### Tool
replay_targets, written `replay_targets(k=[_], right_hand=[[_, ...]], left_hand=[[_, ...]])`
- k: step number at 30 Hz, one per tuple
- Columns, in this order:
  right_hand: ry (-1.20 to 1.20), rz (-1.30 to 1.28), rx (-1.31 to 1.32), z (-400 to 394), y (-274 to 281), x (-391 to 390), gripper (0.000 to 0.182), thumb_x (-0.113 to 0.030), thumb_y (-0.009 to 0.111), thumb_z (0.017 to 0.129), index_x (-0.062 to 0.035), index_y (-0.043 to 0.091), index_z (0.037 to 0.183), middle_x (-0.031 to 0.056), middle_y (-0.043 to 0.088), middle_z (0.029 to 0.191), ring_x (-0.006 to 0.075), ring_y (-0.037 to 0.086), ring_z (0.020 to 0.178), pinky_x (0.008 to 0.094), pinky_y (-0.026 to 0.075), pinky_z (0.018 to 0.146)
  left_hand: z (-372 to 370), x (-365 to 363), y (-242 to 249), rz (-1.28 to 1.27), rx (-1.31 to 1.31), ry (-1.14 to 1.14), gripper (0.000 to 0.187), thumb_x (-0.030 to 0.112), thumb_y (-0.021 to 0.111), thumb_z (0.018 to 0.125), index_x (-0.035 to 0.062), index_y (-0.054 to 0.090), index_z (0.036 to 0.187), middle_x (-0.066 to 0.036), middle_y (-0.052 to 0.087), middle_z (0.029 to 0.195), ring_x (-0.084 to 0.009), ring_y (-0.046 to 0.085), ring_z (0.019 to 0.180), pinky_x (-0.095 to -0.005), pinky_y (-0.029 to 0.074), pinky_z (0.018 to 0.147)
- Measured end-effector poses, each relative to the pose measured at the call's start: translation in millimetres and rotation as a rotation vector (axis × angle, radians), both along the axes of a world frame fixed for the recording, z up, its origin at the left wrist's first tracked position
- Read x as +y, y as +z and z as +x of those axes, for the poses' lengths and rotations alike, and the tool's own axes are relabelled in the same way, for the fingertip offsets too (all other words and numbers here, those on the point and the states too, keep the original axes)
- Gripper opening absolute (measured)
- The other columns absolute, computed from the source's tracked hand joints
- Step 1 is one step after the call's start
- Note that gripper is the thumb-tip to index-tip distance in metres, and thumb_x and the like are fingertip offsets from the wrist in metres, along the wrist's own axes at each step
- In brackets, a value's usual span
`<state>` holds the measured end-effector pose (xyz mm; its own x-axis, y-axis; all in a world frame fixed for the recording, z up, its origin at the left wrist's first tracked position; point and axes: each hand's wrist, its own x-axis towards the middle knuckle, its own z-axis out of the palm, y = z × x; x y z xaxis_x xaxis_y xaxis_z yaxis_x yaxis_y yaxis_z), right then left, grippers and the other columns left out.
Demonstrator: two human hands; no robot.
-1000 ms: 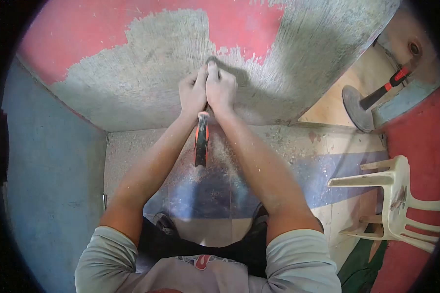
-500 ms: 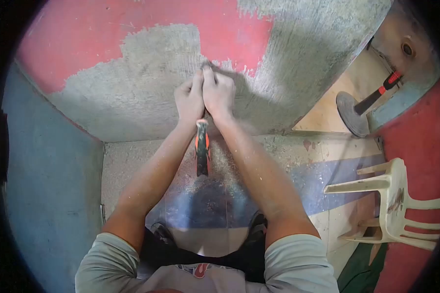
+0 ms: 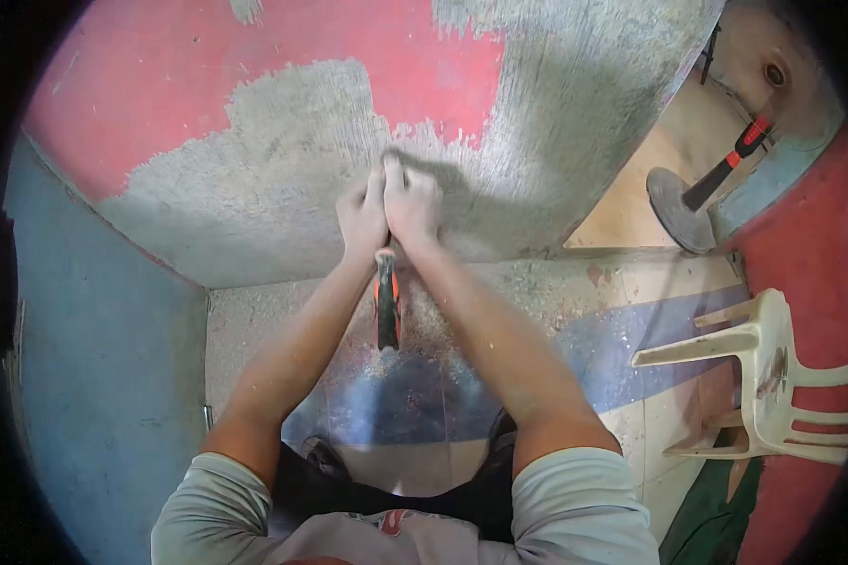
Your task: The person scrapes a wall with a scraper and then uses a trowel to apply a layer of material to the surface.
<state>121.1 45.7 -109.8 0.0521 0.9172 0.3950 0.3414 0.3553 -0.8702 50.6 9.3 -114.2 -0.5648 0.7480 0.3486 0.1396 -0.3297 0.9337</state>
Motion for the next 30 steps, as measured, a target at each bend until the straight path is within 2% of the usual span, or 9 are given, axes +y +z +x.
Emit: replay_targets(k=[4,9,13,19,22,23,26,27,30], right_hand=[[0.048,-0.192,0.019,8,2,-7,0.053,-0.047,0.054,0.096,0.0013,0.071,0.084,0.0291,0.067,0.085,0.048,0.067,0.086,0.0517,0.05,0.08],[0.066,-0.071,0.138,4,15,-7,0.049,-0.037,0.058,0.099,0.0063,0.067,0.077,0.0276,0.061,0.069,0.0435,0.064,0.067,0.0513,0.047,0.066],[-0.022,0.117,0.078,0,-1,1,0.051,-0.039,0.058,0.099,0.0057,0.067,0.076,0.0287,0.061,0.069,0.0461,0.063,0.067,0.0514,0.047,0.066],[0.053,0.024,0.077,5,32,2,0.051,-0.041,0.057,0.099,0.0052,0.069,0.081,0.0275,0.066,0.076,0.0476,0.064,0.073,0.053,0.047,0.069],[0.066,0.057,0.152,2,18,6,0.049,-0.039,0.057,0.1,0.0048,0.069,0.083,0.027,0.067,0.078,0.0471,0.064,0.074,0.0518,0.047,0.069],[0.049,0.045,0.138,2,6,7,0.048,-0.039,0.057,0.1,0.0043,0.07,0.082,0.0266,0.066,0.076,0.0446,0.065,0.073,0.0504,0.048,0.069],[0.02,0.006,0.15,2,-11,-5,0.047,-0.039,0.057,0.1,0.0041,0.07,0.084,0.026,0.065,0.074,0.0411,0.067,0.071,0.0503,0.048,0.069],[0.018,0.047,0.105,2,-10,0,0.049,-0.039,0.058,0.101,0.0057,0.068,0.084,0.0189,0.061,0.065,0.0212,0.053,0.061,0.0433,0.047,0.065],[0.077,0.082,0.106,3,48,1,0.05,-0.039,0.058,0.101,0.0062,0.068,0.084,0.017,0.059,0.063,0.0195,0.053,0.062,0.0416,0.046,0.065]], left_hand=[[6,-3,-12,-0.09,-0.118,-0.021,0.034,0.025,0.062,0.101,-0.0068,0.072,0.095,-0.001,0.065,0.071,-0.006,0.053,0.072,-0.0314,0.047,0.064],[1,-1,1,-0.061,-0.04,-0.013,0.034,0.027,0.064,0.101,-0.0055,0.073,0.095,-0.003,0.065,0.07,-0.0068,0.054,0.072,-0.0312,0.047,0.064],[3,5,-10,-0.012,-0.038,-0.017,0.034,0.027,0.063,0.101,-0.0052,0.073,0.095,-0.004,0.066,0.069,-0.0073,0.054,0.072,-0.0311,0.047,0.065],[0,9,18,-0.013,-0.012,-0.019,0.035,0.028,0.064,0.101,-0.0049,0.072,0.093,-0.006,0.067,0.069,-0.0076,0.053,0.07,-0.0317,0.046,0.065],[3,5,18,0.054,-0.038,-0.062,0.041,0.028,0.062,0.104,-0.0058,0.068,0.082,0.005,0.059,0.071,-0.0041,0.047,0.07,-0.0266,0.041,0.059],[1,7,5,0.12,0.134,0.015,0.04,0.028,0.061,0.104,-0.0064,0.069,0.084,0.004,0.06,0.072,-0.0049,0.049,0.07,-0.0271,0.042,0.061],[5,9,-28,0.043,-0.043,-0.002,0.038,0.027,0.062,0.104,-0.0072,0.07,0.089,0.003,0.062,0.074,-0.0055,0.051,0.072,-0.0276,0.045,0.063],[3,5,-15,-0.038,-0.027,-0.025,0.035,0.025,0.062,0.103,-0.0073,0.072,0.094,0.002,0.064,0.075,-0.0055,0.053,0.075,-0.0276,0.047,0.066],[-3,9,34,0.039,0.025,-0.032,0.033,0.023,0.061,0.103,-0.0068,0.073,0.096,0.001,0.065,0.075,-0.0058,0.054,0.075,-0.0285,0.047,0.066]])
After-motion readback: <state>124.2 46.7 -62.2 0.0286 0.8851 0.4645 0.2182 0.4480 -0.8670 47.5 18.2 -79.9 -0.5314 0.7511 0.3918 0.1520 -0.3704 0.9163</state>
